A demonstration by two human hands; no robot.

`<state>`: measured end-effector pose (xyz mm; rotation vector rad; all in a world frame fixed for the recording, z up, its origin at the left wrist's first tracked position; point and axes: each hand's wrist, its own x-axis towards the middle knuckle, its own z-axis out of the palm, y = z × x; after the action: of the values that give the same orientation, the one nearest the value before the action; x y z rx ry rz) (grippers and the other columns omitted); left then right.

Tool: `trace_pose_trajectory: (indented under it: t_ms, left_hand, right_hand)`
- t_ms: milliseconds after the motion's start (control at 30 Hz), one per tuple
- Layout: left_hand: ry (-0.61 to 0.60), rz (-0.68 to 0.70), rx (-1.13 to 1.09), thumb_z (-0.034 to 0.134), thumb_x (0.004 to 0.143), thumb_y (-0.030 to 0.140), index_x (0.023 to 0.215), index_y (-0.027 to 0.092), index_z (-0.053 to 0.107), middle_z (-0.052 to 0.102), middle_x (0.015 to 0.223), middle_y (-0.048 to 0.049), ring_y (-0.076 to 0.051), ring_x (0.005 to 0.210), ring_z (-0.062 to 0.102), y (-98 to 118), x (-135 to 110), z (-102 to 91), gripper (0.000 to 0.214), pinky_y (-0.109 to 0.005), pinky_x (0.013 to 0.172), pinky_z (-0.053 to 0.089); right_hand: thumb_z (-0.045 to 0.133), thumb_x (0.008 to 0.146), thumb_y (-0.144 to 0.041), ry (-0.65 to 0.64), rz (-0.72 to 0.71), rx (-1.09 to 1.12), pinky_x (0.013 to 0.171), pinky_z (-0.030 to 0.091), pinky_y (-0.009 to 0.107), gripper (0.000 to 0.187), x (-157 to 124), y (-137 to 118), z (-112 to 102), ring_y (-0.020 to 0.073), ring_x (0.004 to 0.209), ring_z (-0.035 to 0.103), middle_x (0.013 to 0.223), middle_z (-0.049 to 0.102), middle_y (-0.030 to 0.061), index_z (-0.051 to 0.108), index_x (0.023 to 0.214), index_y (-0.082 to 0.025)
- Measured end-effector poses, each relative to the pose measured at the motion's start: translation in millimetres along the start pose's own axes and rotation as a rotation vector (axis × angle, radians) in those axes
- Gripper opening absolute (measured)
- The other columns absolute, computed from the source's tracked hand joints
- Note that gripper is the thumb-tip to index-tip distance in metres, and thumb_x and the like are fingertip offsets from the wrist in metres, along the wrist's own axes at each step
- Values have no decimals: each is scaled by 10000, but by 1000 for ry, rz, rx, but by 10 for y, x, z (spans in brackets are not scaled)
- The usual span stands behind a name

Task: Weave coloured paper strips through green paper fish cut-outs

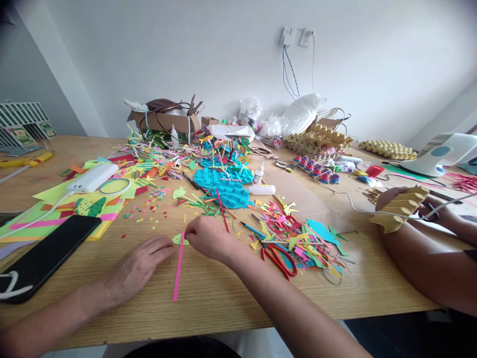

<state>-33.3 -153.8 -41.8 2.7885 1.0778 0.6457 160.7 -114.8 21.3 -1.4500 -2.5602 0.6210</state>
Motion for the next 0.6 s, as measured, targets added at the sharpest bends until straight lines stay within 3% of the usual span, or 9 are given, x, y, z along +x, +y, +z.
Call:
trace_pose_trajectory:
  t_ms: [133,333,600]
  left_hand:
    - [-4,20,59,360,878,78,1143,240,553,573,1009,-46,-177,959,524,33,-41,34,365,-321,834,483]
    - [-2,44,121,401,887,122,1055,225,606,570,1038,-52,-195,1016,502,42,-46,68,285,-333,864,466]
    - [-5,46,119,341,899,117,1063,239,612,577,1062,-48,-202,1059,475,54,-45,49,340,-367,892,463]
  right_hand:
    - [490,753,-161,-50,37,-41,576,372,187,249,134,-84,44,126,724,605,826,705,32,716,856,-175]
    - [468,732,-160,-60,33,-106,582,375,198,274,192,-69,151,141,733,615,819,708,40,718,838,-197]
    - [466,723,-157,-86,29,-157,606,384,203,270,203,-81,190,150,736,626,813,706,51,714,819,-195]
